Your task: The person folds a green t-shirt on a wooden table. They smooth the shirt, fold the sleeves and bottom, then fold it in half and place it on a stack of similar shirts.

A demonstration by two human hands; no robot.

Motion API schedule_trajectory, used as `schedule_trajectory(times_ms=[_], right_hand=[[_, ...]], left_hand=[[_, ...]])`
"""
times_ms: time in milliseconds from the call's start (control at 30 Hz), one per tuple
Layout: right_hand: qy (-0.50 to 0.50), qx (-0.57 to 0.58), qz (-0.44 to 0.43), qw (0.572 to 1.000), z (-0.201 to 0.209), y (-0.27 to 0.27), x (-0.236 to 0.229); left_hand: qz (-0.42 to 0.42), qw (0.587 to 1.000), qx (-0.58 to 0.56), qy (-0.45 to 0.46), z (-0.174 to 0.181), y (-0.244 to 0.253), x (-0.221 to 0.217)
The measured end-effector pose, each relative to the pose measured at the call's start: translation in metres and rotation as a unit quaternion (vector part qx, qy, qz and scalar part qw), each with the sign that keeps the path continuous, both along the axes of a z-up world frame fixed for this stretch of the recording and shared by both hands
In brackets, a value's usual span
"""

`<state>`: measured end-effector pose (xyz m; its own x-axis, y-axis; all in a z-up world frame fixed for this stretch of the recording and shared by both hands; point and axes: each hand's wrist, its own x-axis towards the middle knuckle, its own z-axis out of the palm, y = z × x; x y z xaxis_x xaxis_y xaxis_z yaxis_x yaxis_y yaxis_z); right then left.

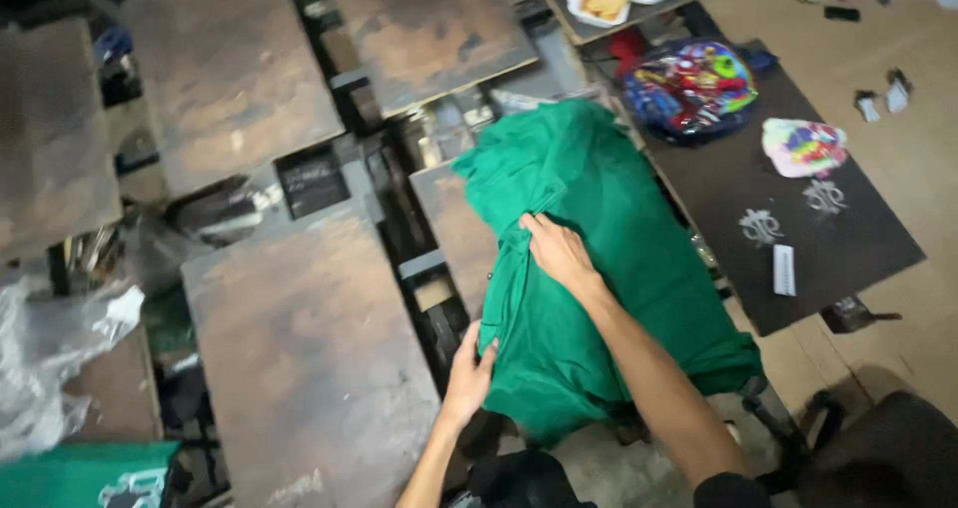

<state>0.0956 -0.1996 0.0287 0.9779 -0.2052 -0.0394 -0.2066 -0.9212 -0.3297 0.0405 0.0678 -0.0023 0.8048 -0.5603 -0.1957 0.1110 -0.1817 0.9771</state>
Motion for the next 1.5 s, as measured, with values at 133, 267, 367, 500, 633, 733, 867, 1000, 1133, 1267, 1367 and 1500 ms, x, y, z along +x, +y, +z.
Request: schedule_trajectory(times_ms=[133, 267, 367, 500, 633, 733, 867, 1000, 1133, 1267, 1367, 1500], right_hand=[[-0.070, 0.006, 0.076, 0.995, -0.009, 0.069, 0.026], [-0.106, 0.208, 0.168, 0.958, -0.053, 0.174, 0.059], [-0.118, 0.263, 0.172, 0.942, -0.099, 0.258, 0.088], [-0.112, 0.254, 0.196, 0.940, -0.123, 0.358, 0.129], [-0.011, 0.106, 0.218, 0.970, -0.075, 0.447, 0.163], [-0.029, 0.022, 0.270, 0.962, -0.082, 0.489, 0.179], [-0.011, 0.068, 0.263, 0.962, -0.087, 0.525, 0.188], [-0.059, 0.087, 0.263, 0.959, -0.094, 0.550, 0.193], [-0.070, 0.033, 0.289, 0.954, -0.121, 0.572, 0.199], [-0.067, -0.094, 0.317, 0.941, -0.129, 0.590, 0.202], [-0.066, -0.084, 0.354, 0.929, -0.140, 0.602, 0.209], [-0.015, 0.011, 0.363, 0.932, -0.138, 0.608, 0.214]], left_hand=[[0.094, 0.994, -0.002, -0.052, -0.058, 0.073, 0.013], [0.252, 0.957, 0.143, -0.020, -0.120, 0.168, 0.006], [0.303, 0.942, 0.141, -0.016, -0.114, 0.226, -0.005], [0.356, 0.927, 0.095, 0.064, -0.121, 0.287, -0.003], [0.441, 0.837, -0.181, 0.269, -0.078, 0.347, 0.004], [0.369, 0.875, -0.100, 0.297, -0.065, 0.397, -0.010], [0.396, 0.863, 0.030, 0.313, -0.088, 0.429, -0.023], [0.503, 0.835, -0.017, 0.222, -0.121, 0.437, -0.038], [0.547, 0.770, 0.046, 0.326, -0.134, 0.444, -0.033], [0.503, 0.819, 0.213, 0.177, -0.126, 0.459, -0.042], [0.502, 0.812, 0.269, 0.128, -0.119, 0.466, -0.045], [0.557, 0.788, 0.235, 0.115, -0.133, 0.471, -0.048]])
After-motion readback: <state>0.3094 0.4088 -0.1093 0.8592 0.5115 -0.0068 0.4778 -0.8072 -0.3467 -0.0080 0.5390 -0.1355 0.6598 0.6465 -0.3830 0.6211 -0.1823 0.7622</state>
